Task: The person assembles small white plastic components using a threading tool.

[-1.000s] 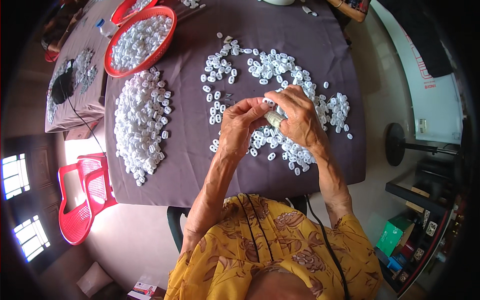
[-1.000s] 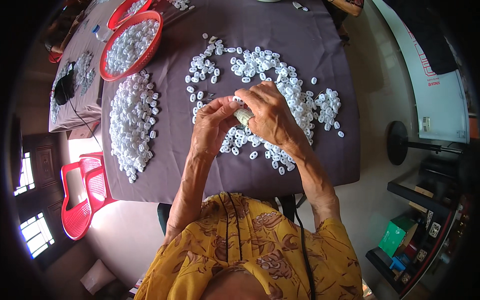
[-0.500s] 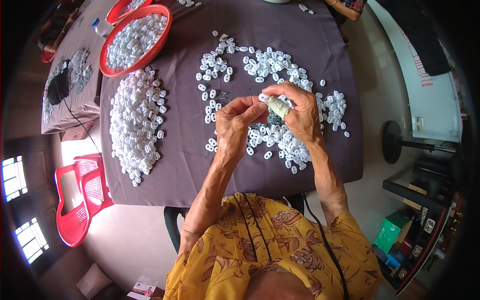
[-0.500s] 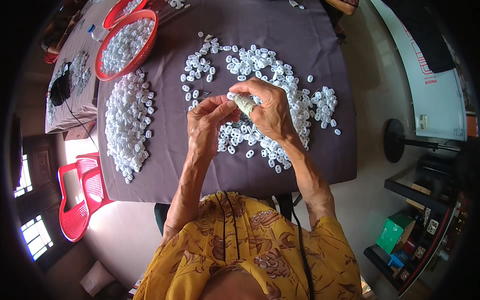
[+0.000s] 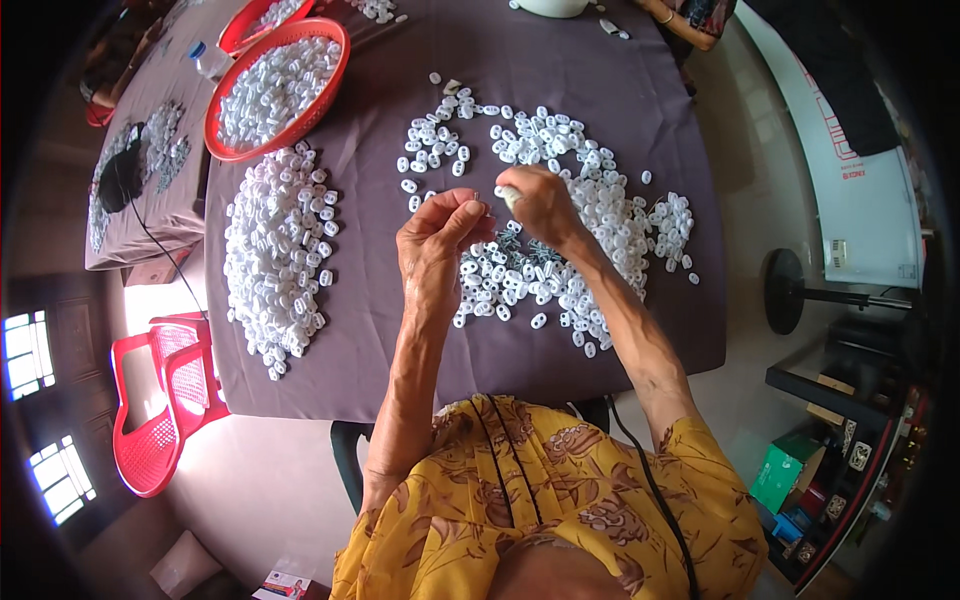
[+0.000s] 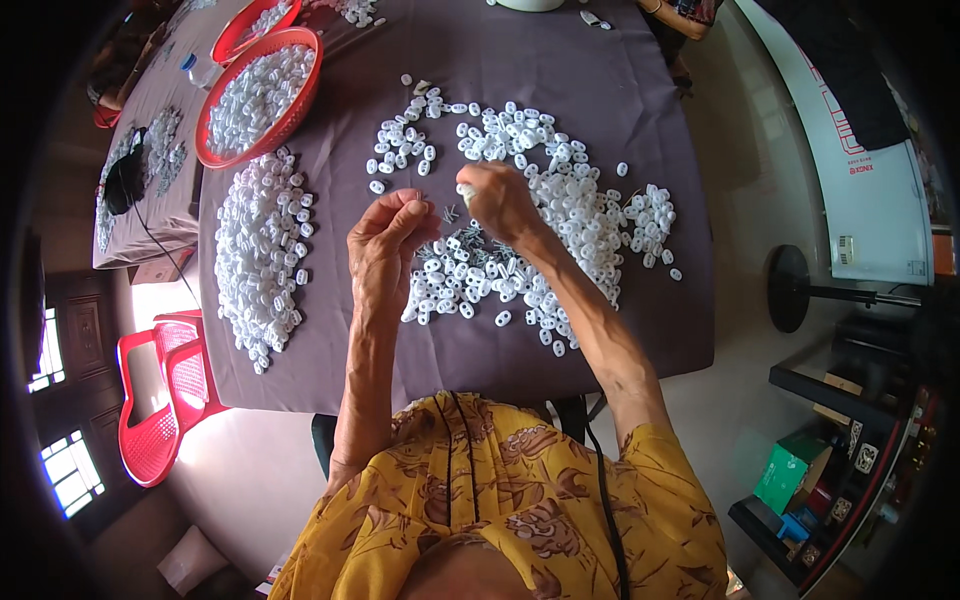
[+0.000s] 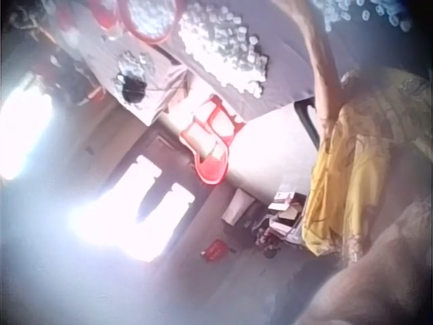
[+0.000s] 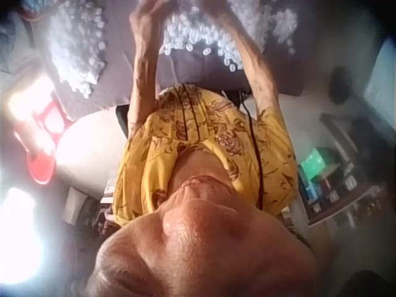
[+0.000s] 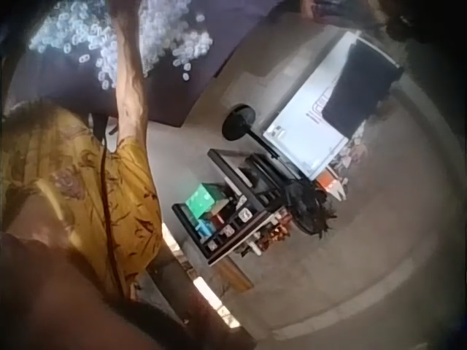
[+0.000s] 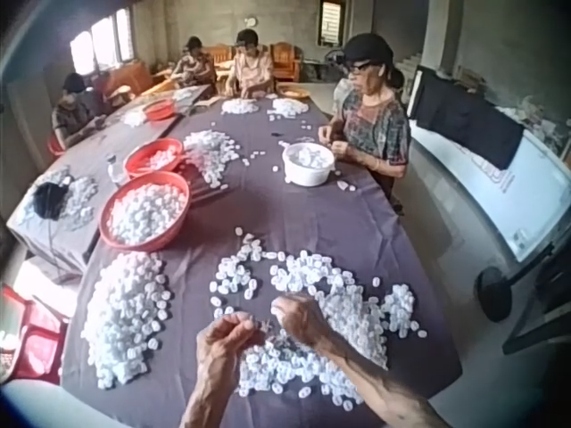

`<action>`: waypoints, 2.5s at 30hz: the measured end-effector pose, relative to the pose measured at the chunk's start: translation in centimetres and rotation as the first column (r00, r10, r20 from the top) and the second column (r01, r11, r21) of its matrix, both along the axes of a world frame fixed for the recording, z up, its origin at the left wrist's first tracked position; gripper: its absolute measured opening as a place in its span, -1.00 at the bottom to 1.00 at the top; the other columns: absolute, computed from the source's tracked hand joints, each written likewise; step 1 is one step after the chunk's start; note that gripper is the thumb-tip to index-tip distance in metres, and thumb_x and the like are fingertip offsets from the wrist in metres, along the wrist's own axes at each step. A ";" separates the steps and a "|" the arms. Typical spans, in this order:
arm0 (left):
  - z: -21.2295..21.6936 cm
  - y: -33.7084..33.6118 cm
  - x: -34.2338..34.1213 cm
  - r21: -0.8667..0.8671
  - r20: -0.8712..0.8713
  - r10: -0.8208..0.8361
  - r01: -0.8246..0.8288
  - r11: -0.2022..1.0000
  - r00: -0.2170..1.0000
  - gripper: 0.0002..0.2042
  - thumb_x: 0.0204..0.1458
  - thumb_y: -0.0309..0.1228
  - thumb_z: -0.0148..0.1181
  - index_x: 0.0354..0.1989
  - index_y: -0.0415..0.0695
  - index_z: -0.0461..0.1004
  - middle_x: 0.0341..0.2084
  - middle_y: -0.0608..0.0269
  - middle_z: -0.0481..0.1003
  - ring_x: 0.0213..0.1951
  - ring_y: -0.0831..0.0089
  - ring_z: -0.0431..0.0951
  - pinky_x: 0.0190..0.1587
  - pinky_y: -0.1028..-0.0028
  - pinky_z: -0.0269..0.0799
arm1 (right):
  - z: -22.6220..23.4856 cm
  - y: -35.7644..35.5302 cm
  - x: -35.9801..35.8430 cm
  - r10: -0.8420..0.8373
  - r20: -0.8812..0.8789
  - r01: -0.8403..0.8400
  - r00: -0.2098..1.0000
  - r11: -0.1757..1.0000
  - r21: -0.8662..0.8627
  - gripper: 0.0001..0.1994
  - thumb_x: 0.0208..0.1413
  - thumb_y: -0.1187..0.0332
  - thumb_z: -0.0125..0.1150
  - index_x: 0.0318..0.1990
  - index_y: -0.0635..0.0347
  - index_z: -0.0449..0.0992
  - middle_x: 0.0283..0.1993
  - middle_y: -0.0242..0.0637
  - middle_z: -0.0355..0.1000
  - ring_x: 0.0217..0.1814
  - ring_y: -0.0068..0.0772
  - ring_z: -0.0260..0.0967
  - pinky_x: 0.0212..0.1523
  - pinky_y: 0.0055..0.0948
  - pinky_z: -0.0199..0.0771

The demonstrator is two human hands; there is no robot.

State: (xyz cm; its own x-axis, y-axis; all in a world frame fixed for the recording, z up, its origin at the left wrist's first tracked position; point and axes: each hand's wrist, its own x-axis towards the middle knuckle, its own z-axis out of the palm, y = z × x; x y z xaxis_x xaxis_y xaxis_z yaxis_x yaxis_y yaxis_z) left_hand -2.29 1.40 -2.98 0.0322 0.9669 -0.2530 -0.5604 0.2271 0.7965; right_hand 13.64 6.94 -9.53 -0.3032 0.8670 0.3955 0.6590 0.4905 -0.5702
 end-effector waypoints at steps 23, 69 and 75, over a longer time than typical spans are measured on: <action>0.1 0.1 -0.5 0.015 -0.060 0.049 -0.049 0.999 0.997 -0.89 -0.06 -0.51 0.18 -0.35 -0.26 0.46 -0.54 0.25 0.48 -0.49 0.51 0.49 -0.36 0.52 0.45 | -1.3 2.7 2.1 0.001 0.226 -0.043 0.974 0.983 0.180 -0.93 -0.28 0.59 -0.05 -0.59 0.21 0.34 -0.59 -0.23 0.30 -0.45 -0.19 0.33 -0.40 -0.22 0.24; 4.3 -1.8 0.9 0.094 -0.068 -0.012 0.018 0.995 0.998 -0.86 -0.06 -0.47 0.19 -0.38 -0.29 0.45 -0.48 0.25 0.49 -0.47 0.59 0.42 -0.36 0.60 0.36 | 13.1 -4.6 -0.7 -0.169 -0.768 -0.350 0.618 0.815 -0.461 -0.78 -0.05 0.61 -0.06 -0.24 0.35 0.47 -0.28 -0.31 0.42 -0.26 -0.57 0.36 -0.13 -0.57 0.35; 4.2 -1.8 0.9 0.130 -0.086 -0.004 0.015 0.991 0.996 -0.88 -0.04 -0.50 0.16 -0.36 -0.31 0.44 -0.45 0.19 0.51 -0.48 0.61 0.40 -0.36 0.61 0.34 | 13.4 -4.8 -0.9 -0.124 -0.691 -0.273 0.712 0.857 -0.436 -0.77 -0.06 0.63 -0.09 -0.26 0.31 0.48 -0.30 -0.36 0.42 -0.25 -0.60 0.35 -0.17 -0.61 0.33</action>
State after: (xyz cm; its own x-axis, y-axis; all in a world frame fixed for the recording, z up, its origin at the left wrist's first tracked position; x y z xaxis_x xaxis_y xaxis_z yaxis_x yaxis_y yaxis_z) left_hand -1.40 -0.40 1.21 0.0257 0.9916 -0.1267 -0.4878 0.1231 0.8643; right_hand 12.70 2.09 3.90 -0.1973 0.9786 0.0593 -0.0332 0.0538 -0.9980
